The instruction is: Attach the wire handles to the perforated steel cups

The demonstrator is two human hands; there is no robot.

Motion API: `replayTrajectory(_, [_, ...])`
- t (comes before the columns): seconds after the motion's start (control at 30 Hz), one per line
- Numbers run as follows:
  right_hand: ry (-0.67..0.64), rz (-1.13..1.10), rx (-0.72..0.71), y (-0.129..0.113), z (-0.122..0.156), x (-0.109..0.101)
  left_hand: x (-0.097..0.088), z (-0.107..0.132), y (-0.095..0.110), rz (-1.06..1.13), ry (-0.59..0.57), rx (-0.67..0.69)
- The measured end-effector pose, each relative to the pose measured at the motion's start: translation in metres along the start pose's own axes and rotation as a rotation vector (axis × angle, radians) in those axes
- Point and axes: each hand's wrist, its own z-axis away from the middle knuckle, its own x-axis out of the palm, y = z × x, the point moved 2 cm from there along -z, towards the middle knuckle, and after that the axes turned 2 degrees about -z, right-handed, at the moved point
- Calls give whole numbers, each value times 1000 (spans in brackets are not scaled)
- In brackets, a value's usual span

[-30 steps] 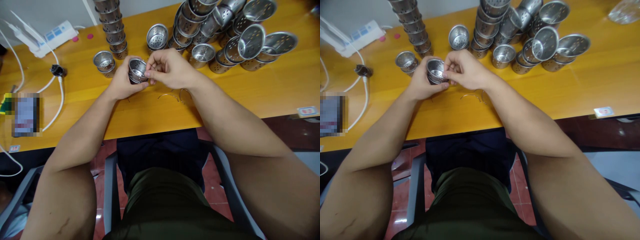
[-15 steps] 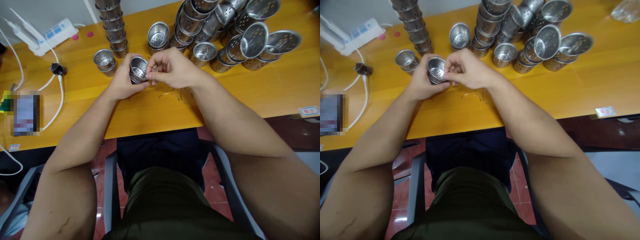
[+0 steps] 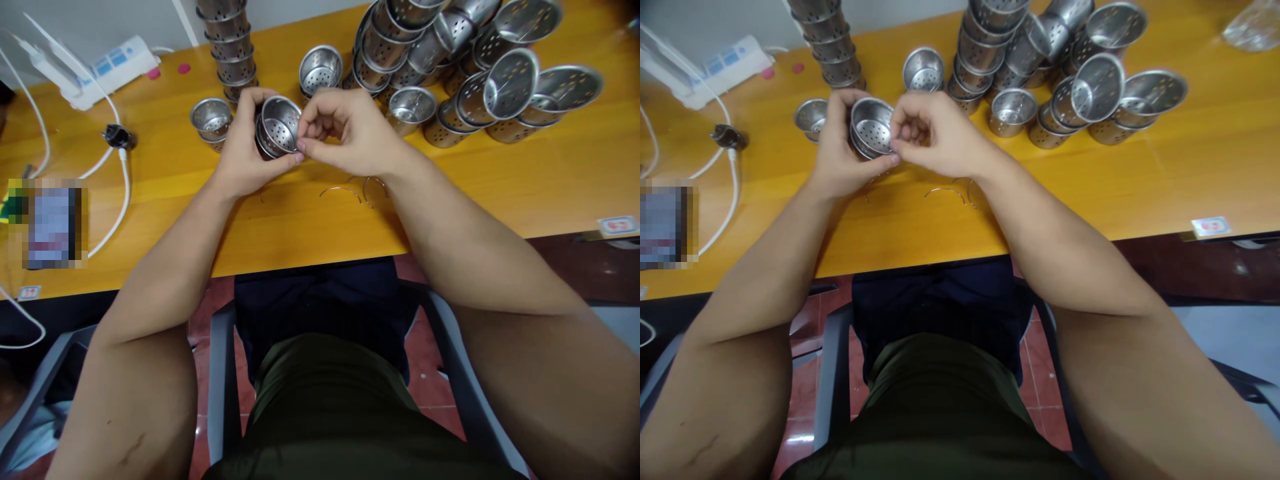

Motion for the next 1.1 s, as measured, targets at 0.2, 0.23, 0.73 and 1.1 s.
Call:
replayTrajectory(0.2, [55,-122,-69,5,1,1,-5,-2,16,-119,-5,-43])
replayTrajectory(0.23, [69,-146,-86,5,2,0,-6,-2,18,-118,-8,-42])
replayTrajectory(0.73, [46,147,-43,16,1,-7,-7,0,13,-82,-39,49])
replayTrajectory(1.1, [-25,163,-28,10,6,-4,-9,1,16,-56,-39,47])
